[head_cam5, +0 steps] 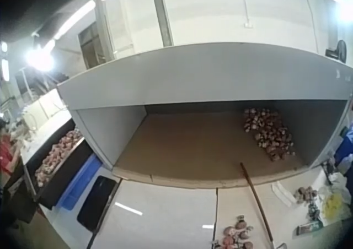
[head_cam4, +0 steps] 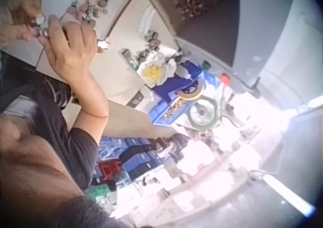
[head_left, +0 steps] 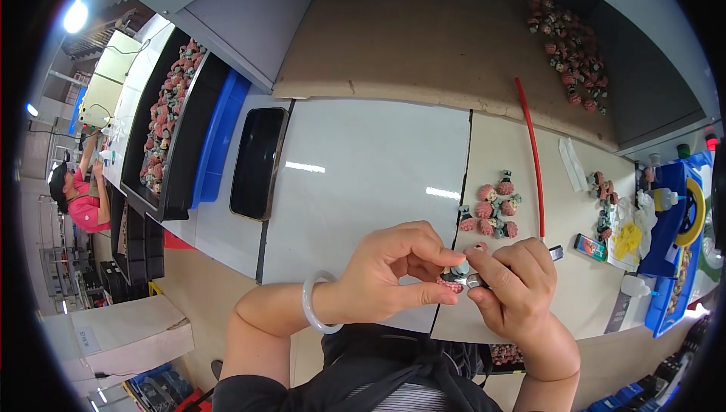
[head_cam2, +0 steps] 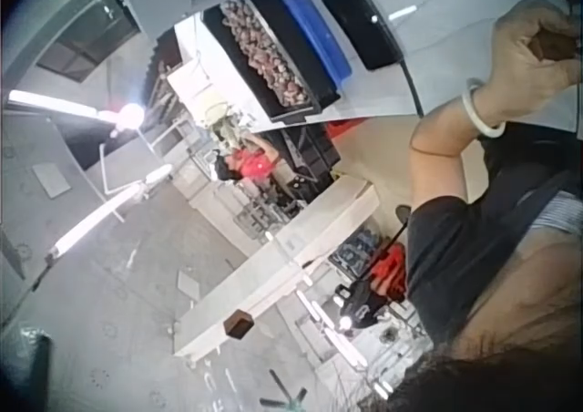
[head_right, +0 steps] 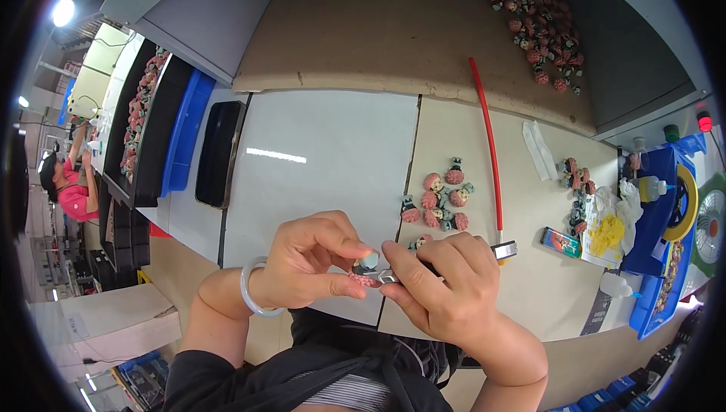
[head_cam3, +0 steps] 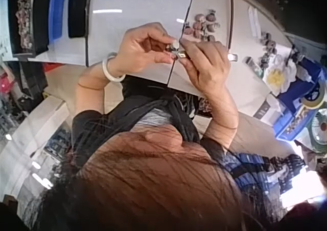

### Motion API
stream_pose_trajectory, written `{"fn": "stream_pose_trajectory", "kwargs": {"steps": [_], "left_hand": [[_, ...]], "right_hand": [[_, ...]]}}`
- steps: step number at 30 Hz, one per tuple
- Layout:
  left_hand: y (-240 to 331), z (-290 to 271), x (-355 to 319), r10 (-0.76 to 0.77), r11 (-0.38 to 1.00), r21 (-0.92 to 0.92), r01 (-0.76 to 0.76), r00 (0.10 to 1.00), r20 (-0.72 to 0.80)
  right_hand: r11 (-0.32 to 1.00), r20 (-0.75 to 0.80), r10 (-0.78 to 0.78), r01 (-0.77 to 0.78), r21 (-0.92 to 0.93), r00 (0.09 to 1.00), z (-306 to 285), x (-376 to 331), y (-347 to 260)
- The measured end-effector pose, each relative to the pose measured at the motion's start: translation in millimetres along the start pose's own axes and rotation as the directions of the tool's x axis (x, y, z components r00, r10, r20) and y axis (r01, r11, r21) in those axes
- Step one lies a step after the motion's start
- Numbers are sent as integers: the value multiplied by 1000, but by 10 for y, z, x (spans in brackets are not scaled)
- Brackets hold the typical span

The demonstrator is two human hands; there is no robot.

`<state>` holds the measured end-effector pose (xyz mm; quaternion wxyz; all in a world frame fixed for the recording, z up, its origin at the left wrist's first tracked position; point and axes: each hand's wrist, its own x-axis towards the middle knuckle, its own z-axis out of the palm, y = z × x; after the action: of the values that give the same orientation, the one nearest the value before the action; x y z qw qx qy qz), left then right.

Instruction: Painting and detailing small toy figurines at a factory workbench.

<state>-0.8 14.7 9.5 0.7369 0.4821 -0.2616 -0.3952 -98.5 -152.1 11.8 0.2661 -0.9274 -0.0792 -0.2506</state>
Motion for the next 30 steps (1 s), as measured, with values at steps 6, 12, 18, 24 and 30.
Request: {"fn": "stream_pose_trajectory", "kwargs": {"steps": [6, 12, 18, 24, 30], "left_hand": [[8, 6, -1, -6, 1000, -2, 6, 1000, -9], [4, 3, 5, -4, 1000, -3, 4, 1000, 0], [7, -7, -6, 0, 1000, 4, 1, 1000, -7], [-9, 3, 11, -21, 999, 32, 21, 999, -28], [-40, -6, 3, 2, 999, 54, 0, 999, -37]], "right_hand": [[1000, 13, 11, -11, 22, 1000, 13, 6, 9], [998, 67, 28, -32, 63, 997, -34, 6, 9], [999, 54, 33, -35, 36, 998, -14, 15, -6], [998, 34, 61, -62, 23, 998, 24, -12, 17], [997, -2, 78, -78, 9, 997, 57, -8, 7]]}}
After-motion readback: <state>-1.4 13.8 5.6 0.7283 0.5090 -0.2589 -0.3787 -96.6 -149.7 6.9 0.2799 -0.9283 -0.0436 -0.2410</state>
